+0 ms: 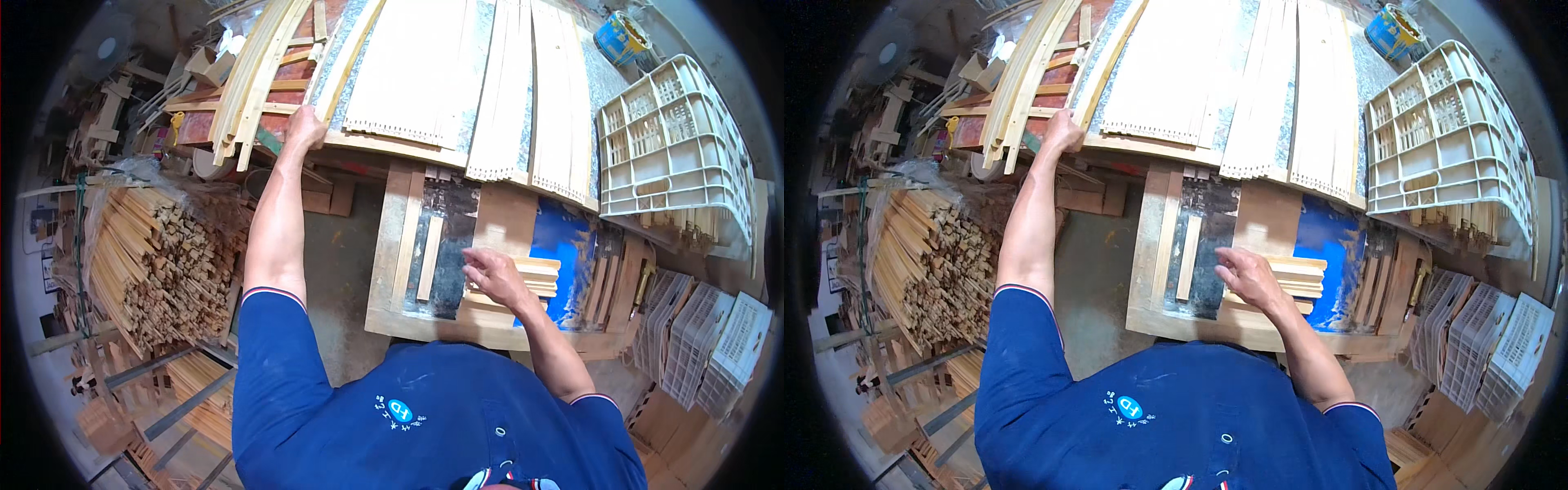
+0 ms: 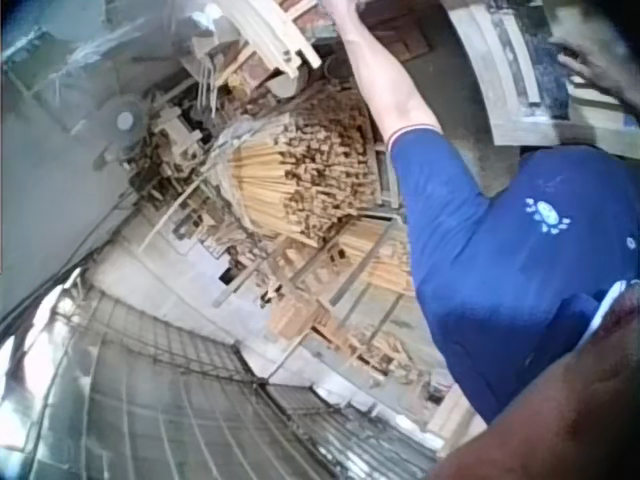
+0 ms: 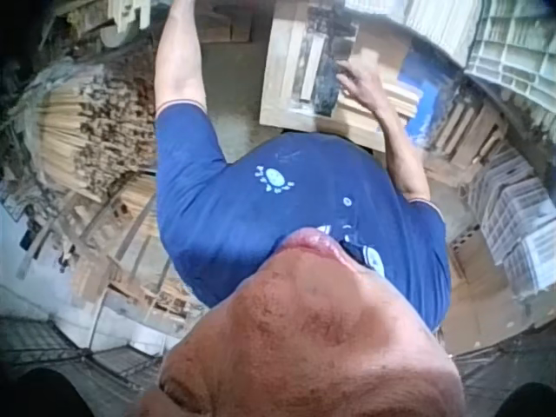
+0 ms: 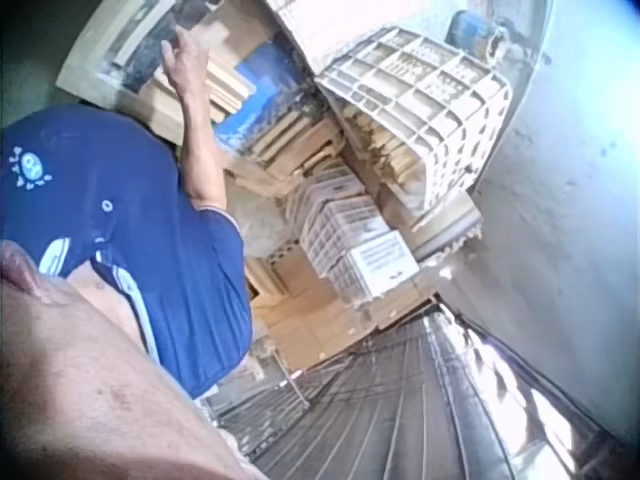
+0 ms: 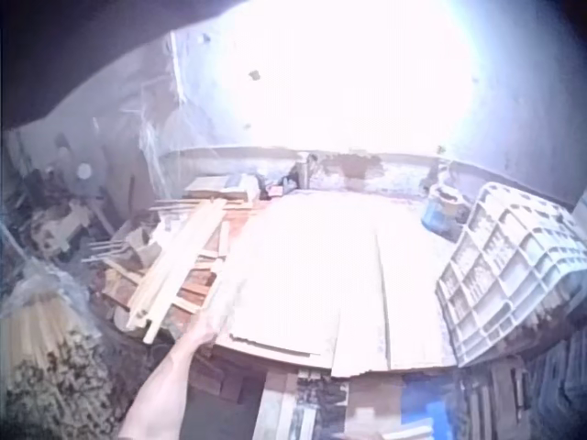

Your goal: Assembling wooden frames using a pneumatic nail gun in a workshop environment.

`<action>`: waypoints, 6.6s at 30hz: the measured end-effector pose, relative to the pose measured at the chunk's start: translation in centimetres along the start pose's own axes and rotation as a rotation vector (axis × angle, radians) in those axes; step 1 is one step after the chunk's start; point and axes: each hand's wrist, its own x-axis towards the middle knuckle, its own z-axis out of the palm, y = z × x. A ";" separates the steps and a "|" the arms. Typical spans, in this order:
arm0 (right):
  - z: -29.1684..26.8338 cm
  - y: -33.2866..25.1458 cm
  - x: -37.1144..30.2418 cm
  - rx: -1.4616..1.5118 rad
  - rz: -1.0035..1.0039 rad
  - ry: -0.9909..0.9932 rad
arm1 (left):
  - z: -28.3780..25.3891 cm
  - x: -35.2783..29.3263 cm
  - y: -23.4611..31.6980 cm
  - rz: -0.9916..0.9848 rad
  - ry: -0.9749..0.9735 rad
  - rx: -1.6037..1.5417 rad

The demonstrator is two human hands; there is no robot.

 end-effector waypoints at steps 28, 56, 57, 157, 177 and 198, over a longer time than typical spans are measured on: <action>0.9 6.3 -6.1 -0.097 0.280 -0.056 | 3.6 -2.1 4.8 0.377 -0.017 -0.238; -2.7 -4.3 6.9 0.158 0.028 0.204 | 3.2 -8.4 14.2 0.277 0.054 -0.354; -2.4 -5.9 9.8 0.174 -0.001 0.304 | 3.7 -8.0 14.2 0.269 0.062 -0.350; -2.5 -3.4 28.9 0.137 0.275 0.471 | 3.0 -1.3 15.4 -0.133 -0.063 -0.333; 0.2 -2.3 10.4 0.419 0.197 -0.034 | -1.6 1.1 -2.6 -0.138 0.104 -0.334; -0.7 4.0 -2.9 0.062 0.323 0.057 | 3.0 -7.7 6.2 0.186 0.411 -0.404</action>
